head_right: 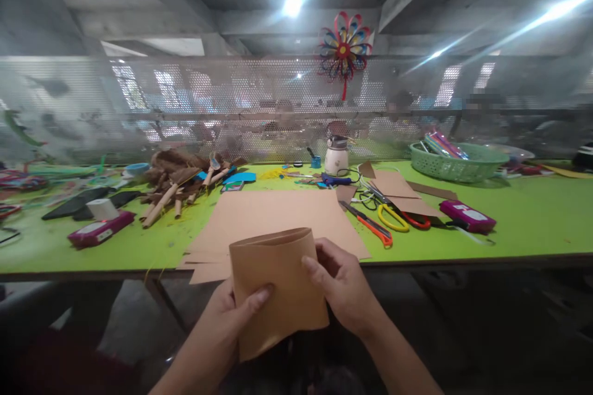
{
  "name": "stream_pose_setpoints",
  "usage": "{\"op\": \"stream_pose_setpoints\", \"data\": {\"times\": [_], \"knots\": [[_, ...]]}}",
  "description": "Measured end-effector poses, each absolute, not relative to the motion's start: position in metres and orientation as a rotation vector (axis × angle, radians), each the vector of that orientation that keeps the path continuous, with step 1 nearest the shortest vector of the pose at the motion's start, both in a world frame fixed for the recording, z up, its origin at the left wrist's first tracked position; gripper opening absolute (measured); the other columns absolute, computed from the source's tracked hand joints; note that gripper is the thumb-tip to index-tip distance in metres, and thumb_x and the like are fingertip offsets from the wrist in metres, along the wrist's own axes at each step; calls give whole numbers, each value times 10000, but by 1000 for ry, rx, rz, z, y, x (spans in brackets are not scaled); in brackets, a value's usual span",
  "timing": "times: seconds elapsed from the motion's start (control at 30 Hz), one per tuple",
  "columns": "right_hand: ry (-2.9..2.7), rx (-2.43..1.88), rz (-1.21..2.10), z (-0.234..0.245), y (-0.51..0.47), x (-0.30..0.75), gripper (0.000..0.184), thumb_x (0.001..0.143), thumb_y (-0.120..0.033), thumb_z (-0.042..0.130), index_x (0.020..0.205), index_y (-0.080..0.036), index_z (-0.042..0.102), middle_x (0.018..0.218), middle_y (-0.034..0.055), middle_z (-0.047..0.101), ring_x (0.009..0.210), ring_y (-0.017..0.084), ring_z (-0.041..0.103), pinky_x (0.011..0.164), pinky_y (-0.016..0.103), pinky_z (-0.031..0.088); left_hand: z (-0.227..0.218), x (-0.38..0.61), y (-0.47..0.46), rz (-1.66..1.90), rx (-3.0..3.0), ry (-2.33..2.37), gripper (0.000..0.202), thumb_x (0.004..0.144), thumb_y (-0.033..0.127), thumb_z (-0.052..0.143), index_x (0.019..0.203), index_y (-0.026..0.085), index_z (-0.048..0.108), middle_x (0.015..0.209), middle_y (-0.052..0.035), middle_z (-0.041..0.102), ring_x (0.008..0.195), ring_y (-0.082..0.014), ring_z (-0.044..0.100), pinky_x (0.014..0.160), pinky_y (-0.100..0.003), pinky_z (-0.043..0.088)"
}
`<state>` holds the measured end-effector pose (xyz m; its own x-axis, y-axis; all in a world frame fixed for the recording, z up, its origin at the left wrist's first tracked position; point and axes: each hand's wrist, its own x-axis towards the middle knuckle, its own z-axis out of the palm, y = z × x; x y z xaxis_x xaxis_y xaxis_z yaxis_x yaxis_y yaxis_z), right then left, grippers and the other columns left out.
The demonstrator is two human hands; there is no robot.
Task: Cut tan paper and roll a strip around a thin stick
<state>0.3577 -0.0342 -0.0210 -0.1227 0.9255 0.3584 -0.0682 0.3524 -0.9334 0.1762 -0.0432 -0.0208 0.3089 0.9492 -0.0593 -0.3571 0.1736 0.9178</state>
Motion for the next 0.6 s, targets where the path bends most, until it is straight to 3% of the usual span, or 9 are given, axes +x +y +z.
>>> {"op": "stream_pose_setpoints", "data": {"times": [0.23, 0.47, 0.6], "knots": [[-1203, -985, 1054, -23, -31, 343, 303, 783, -457, 625, 809, -155, 632, 775, 44, 677, 680, 154, 592, 577, 215, 485, -17, 171, -49, 954, 1042, 812, 578, 706, 398, 718, 1199, 142, 560, 1021, -151, 676, 815, -263, 652, 677, -328, 522], [-1182, -995, 1013, -26, -35, 345, 304, 737, -451, 667, 804, -156, 633, 756, 51, 684, 687, 166, 600, 597, 232, 493, -20, 167, -44, 914, 1092, 729, 603, 711, 346, 727, 1249, 161, 527, 1049, -140, 668, 887, -264, 643, 795, -373, 503], [-1244, -979, 969, -28, -28, 347, 282, 753, -429, 663, 821, -157, 629, 766, 43, 685, 698, 159, 596, 600, 224, 484, -21, 166, -35, 906, 1095, 708, 572, 707, 345, 731, 1218, 158, 553, 1039, -132, 675, 884, -261, 647, 793, -368, 503]]}}
